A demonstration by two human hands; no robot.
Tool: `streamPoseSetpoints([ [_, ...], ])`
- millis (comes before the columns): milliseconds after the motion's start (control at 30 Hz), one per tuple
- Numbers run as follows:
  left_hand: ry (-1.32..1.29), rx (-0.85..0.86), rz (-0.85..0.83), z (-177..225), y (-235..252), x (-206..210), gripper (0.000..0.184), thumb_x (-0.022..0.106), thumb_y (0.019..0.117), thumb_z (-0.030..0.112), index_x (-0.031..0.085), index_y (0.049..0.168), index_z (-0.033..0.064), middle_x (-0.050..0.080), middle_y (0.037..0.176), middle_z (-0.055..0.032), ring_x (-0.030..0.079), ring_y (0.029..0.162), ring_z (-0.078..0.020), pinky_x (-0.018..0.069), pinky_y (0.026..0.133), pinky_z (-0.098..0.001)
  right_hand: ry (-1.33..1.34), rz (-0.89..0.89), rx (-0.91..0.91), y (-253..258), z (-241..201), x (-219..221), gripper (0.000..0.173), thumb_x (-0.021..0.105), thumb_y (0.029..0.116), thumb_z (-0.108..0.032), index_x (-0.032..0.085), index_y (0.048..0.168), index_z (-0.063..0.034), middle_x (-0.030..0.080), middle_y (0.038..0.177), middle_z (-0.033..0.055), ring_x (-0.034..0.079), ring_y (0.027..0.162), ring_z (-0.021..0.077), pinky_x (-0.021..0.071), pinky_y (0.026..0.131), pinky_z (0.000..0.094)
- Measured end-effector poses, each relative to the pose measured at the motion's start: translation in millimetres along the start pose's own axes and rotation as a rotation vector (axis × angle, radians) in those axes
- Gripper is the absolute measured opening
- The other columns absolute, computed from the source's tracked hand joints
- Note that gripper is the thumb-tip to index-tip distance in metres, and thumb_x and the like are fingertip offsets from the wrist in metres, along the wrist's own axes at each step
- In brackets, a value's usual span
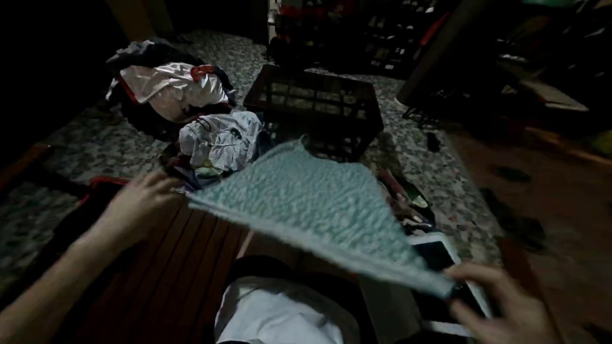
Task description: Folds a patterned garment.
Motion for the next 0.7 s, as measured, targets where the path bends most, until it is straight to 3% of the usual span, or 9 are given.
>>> streamPoseSetpoints([
  [67, -0.298, 0.05, -0.087, 88, -14, 7, 0.036, 0.07, 0.0947, 0.014, 0.068, 0.13, 0.0063, 0.065, 0.129, -0.0233, 0.059, 0.122, -0.0464, 0.0448, 0.102, -0.0672, 0.124, -0.161, -0.105, -14, -34, 57, 0.023, 0.073, 0.0859, -0.01, 0.068, 0.106, 0.0007, 0.07, 0.1, 0.0156, 0.066, 0.102, 0.0203, 0.0542, 0.094, 0.0339],
  [133, -0.519, 0.26, -0.074, 183, -20, 10, 0.071, 0.079, 0.0864, 0.04, 0.055, 0.146, 0.0105, 0.06, 0.143, -0.0128, 0.059, 0.13, -0.0323, 0.0491, 0.107, -0.0545, 0.164, -0.187, -0.316, -12, -62, 112, 0.014, 0.069, 0.0911, -0.012, 0.071, 0.103, -0.0052, 0.073, 0.096, 0.0107, 0.068, 0.1, 0.0229, 0.0525, 0.097, 0.0354],
  [167, -0.588, 0.386, -0.017, 222, -21, 12, 0.074, 0.075, 0.0884, 0.049, 0.053, 0.147, 0.0097, 0.061, 0.142, -0.0109, 0.06, 0.129, -0.027, 0.0514, 0.105, -0.0471, 0.176, -0.154, -0.427, -6, -72, 134, 0.01, 0.066, 0.0945, -0.013, 0.071, 0.102, -0.0082, 0.073, 0.094, 0.0074, 0.068, 0.099, 0.0215, 0.0518, 0.097, 0.034],
  [200, -0.632, 0.485, 0.074, 249, -18, 14, 0.065, 0.07, 0.0927, 0.05, 0.058, 0.141, 0.0072, 0.067, 0.131, -0.0121, 0.066, 0.12, -0.0247, 0.0555, 0.099, -0.0412, 0.201, -0.094, -0.52, 2, -79, 150, 0.008, 0.064, 0.0969, -0.013, 0.069, 0.101, -0.0095, 0.072, 0.093, 0.0058, 0.068, 0.096, 0.0207, 0.0519, 0.096, 0.0328],
  [267, -0.642, 0.553, 0.281, 267, -7, 10, 0.025, 0.062, 0.0996, 0.028, 0.067, 0.111, 0.0063, 0.071, 0.093, -0.0091, 0.071, 0.083, -0.0181, 0.0589, 0.072, -0.0289, 0.276, 0.044, -0.581, 18, -79, 168, 0.006, 0.063, 0.0998, -0.015, 0.063, 0.102, -0.0102, 0.069, 0.095, 0.0063, 0.067, 0.097, 0.0188, 0.0531, 0.095, 0.0306],
  [367, -0.646, 0.434, 0.372, 247, -5, -14, 0.02, 0.056, 0.1052, 0.023, 0.069, 0.104, 0.0089, 0.069, 0.084, -0.0054, 0.067, 0.074, -0.0115, 0.0553, 0.067, -0.0211, 0.3, 0.127, -0.448, 41, -40, 198, 0.021, 0.067, 0.0972, -0.026, 0.062, 0.109, -0.0101, 0.069, 0.106, 0.0064, 0.066, 0.108, 0.0154, 0.0533, 0.1, 0.0292],
  [467, -0.652, 0.291, 0.432, 207, -3, -47, 0.018, 0.059, 0.1025, 0.024, 0.068, 0.107, 0.009, 0.069, 0.087, -0.0028, 0.065, 0.078, -0.0045, 0.0549, 0.07, -0.0175, 0.164, 0.143, -0.233, 69, 32, 230, 0.016, 0.067, 0.0917, -0.014, 0.075, 0.1, -0.003, 0.076, 0.1, 0.0126, 0.072, 0.099, 0.0249, 0.0556, 0.095, 0.0403],
  [600, -0.511, 0.058, 0.545, 123, 63, -80, 0.021, 0.06, 0.0994, 0.018, 0.071, 0.106, 0.0025, 0.07, 0.089, -0.0061, 0.065, 0.076, -0.0088, 0.0576, 0.071, -0.0304, 0.131, -0.016, 0.191, 151, 115, 221, 0.029, 0.058, 0.0956, 0.002, 0.07, 0.123, 0.0021, 0.07, 0.122, 0.0203, 0.067, 0.117, 0.0331, 0.0503, 0.105, 0.0508],
  [700, -0.5, -0.082, 0.546, 63, 136, -97, 0.027, 0.058, 0.1042, 0.02, 0.068, 0.114, -0.0027, 0.069, 0.092, -0.0155, 0.064, 0.075, -0.0181, 0.0557, 0.073, -0.0415, 0.038, 0.06, 0.238, 224, 148, 182, 0.034, 0.053, 0.0971, 0.007, 0.07, 0.126, -0.0006, 0.069, 0.125, 0.0218, 0.066, 0.117, 0.0392, 0.0503, 0.102, 0.0577],
])
Point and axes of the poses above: each hand's wrist, its own y-axis towards the middle knuckle, its own x-axis out of the palm, z = x × y, the point moved 5 cm from there along y, towards the middle knuckle
